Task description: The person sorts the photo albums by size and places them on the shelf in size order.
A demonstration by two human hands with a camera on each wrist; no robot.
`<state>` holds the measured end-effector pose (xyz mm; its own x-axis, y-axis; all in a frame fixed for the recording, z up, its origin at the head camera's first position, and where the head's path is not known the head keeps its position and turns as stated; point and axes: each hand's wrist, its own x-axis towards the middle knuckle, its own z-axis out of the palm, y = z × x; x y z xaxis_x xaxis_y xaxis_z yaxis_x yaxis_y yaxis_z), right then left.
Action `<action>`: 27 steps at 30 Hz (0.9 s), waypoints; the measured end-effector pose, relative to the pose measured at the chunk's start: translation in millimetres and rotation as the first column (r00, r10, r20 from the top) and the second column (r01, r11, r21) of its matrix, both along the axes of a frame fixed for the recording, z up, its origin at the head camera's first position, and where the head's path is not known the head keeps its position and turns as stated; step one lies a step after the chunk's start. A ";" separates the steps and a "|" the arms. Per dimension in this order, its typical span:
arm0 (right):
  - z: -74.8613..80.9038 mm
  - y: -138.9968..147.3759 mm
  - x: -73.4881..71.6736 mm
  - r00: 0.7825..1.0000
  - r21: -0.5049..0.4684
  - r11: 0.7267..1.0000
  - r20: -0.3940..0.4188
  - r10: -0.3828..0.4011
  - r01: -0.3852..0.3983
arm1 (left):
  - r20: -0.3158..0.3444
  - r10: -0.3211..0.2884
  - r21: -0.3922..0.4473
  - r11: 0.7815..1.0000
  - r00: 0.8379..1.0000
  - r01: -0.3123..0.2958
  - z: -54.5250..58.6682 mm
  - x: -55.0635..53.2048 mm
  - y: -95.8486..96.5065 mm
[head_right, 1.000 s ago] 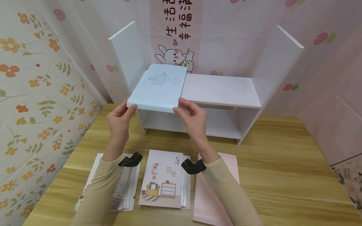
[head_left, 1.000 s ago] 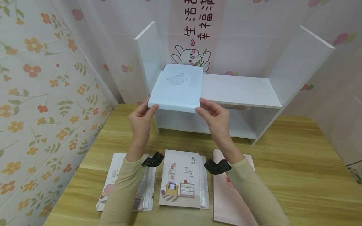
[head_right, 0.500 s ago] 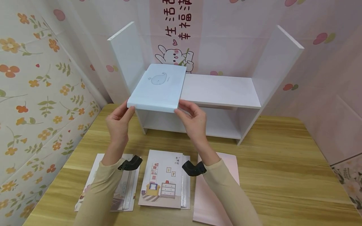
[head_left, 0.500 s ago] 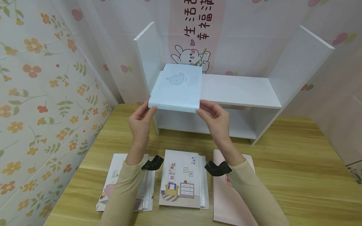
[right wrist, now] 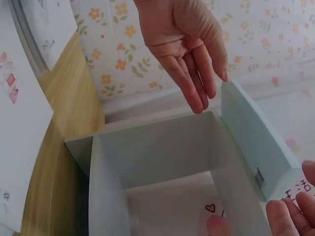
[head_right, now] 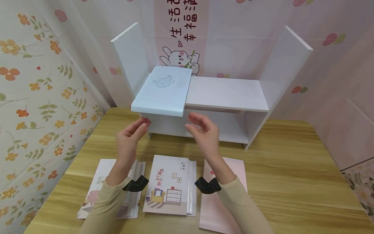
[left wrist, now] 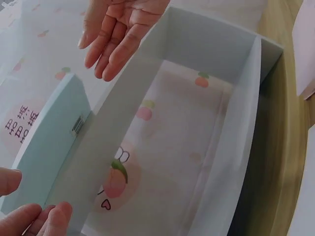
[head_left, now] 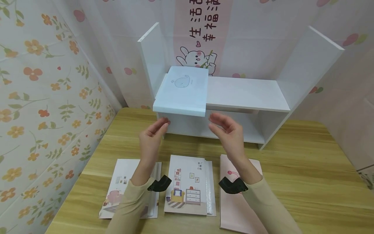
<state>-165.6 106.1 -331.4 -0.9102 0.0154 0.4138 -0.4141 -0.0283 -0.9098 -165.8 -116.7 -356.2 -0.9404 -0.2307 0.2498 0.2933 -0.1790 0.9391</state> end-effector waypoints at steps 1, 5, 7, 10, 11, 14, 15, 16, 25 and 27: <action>-1.4 1.4 2.0 1.000 0.001 1.000 0.004 0.004 -0.004 | 0.005 -0.010 -0.001 1.000 1.000 0.010 -1.6 1.6 1.4; -8.5 7.0 10.0 0.999 -0.002 1.000 0.027 0.027 -0.027 | 0.023 -0.045 -0.002 0.999 0.999 0.045 -7.2 9.2 8.7; -12.4 9.5 14.0 0.999 0.000 0.999 0.043 0.033 -0.033 | 0.029 -0.065 -0.001 0.998 0.997 0.065 -9.7 13.5 13.7; -18.1 13.4 20.3 0.997 0.011 0.999 0.071 0.036 -0.037 | 0.035 -0.092 -0.006 0.996 0.995 0.092 -13.8 19.7 21.5; -19.8 14.7 22.3 0.996 0.013 0.999 0.082 0.037 -0.038 | 0.037 -0.104 -0.004 0.995 0.994 0.104 -15.3 21.8 24.0; -24.2 19.3 28.3 0.994 0.023 0.999 0.103 0.033 -0.036 | 0.040 -0.128 -0.006 0.992 0.991 0.129 -20.6 26.9 31.1; -25.7 21.0 30.2 0.993 0.027 0.999 0.110 0.031 -0.034 | 0.041 -0.137 -0.003 0.991 0.990 0.137 -22.2 28.6 33.4; -27.2 22.8 32.3 0.993 0.032 0.999 0.116 0.029 -0.033 | 0.044 -0.143 -0.006 0.990 0.989 0.144 -24.3 30.0 35.5; -42.4 37.9 52.1 0.984 0.071 0.997 0.178 0.023 -0.037 | 0.148 -0.208 -0.012 0.977 0.967 0.212 -38.1 46.5 52.8; -45.3 40.9 55.6 0.982 0.100 0.995 0.187 0.002 -0.021 | 0.163 -0.221 -0.031 0.973 0.961 0.229 -40.2 49.5 56.6</action>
<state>-110.0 147.0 -376.7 -0.9714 -0.0282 0.2358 -0.2371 0.0637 -0.9694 -116.3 -60.1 -396.5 -0.9950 0.0000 0.0996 0.0981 -0.1763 0.9794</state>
